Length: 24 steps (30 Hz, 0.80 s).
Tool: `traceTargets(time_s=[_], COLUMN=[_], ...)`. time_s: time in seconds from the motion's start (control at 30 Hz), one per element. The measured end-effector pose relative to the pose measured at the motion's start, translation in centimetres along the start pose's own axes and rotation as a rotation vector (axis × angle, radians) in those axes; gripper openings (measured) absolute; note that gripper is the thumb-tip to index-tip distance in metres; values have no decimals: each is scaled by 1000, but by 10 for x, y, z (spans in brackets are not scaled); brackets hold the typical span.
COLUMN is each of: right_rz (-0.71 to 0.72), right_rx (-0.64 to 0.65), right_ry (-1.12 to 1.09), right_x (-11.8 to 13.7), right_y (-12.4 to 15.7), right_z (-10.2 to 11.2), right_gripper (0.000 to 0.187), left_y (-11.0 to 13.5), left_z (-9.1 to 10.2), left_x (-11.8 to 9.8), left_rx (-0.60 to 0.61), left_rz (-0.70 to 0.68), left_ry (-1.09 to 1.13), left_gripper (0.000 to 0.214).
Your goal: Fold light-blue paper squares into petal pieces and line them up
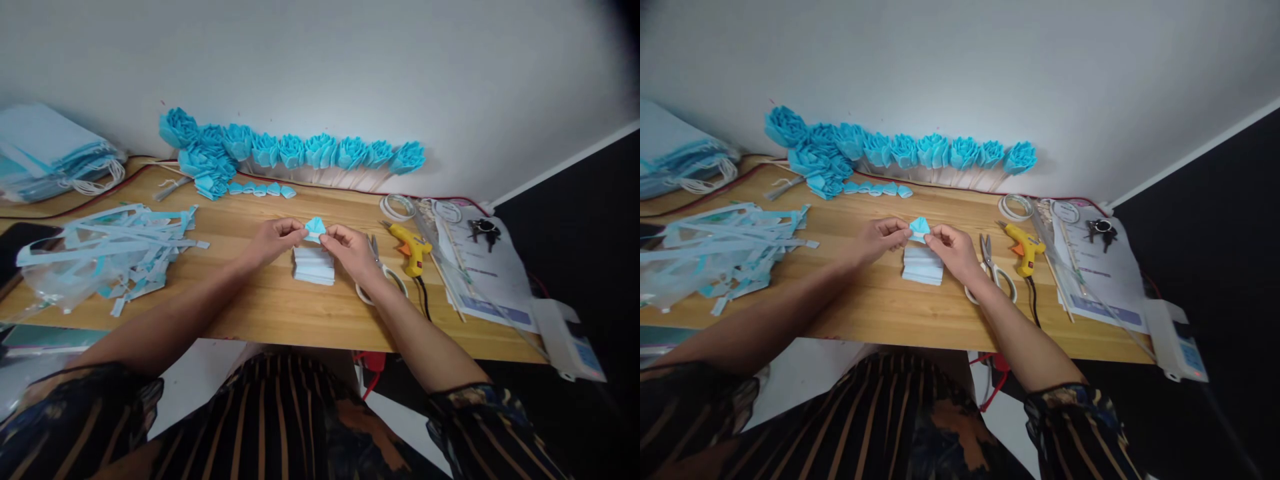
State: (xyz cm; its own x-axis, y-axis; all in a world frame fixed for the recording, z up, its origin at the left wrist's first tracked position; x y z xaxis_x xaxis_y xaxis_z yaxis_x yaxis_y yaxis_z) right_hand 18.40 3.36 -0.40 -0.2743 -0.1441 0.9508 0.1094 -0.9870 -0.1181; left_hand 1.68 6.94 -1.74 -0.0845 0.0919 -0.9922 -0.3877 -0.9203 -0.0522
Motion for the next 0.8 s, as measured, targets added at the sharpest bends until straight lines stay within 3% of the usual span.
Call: traceTargets(time_s=[0.3,0.4,0.63,0.8], right_rz=[23,60,71,107], right_rx=[37,38,-118,-85], right_ry=[48,72,29,154], right_x=[-4,-2,-5,-4], right_y=[-1,-1,-6,-4], right_z=[-4,0,19,13], right_gripper=[23,24,25,24], left_y=[1,-1,-4,-4], left_z=[-5,1,17,19], left_x=[1,2,3,5], left_rx=[74,14,-111,-144], left_rz=[-4,0,12,-1], left_ry=[77,92,119,86], left_gripper=[37,35,26,28])
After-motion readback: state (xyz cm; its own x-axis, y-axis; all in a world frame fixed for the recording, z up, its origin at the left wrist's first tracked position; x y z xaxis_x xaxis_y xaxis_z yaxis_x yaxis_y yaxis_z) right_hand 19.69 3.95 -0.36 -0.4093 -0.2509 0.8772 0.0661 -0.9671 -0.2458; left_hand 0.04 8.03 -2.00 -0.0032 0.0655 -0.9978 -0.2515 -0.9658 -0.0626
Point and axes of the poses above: each hand's wrist, its own y-axis away from the middle knuckle, its own z-axis out of the back of the hand, x = y × z, the point moved 5 cm from there along -y, towards the middle knuckle, and after that the axes turned 1 degree about y, right-handed, at the moved point
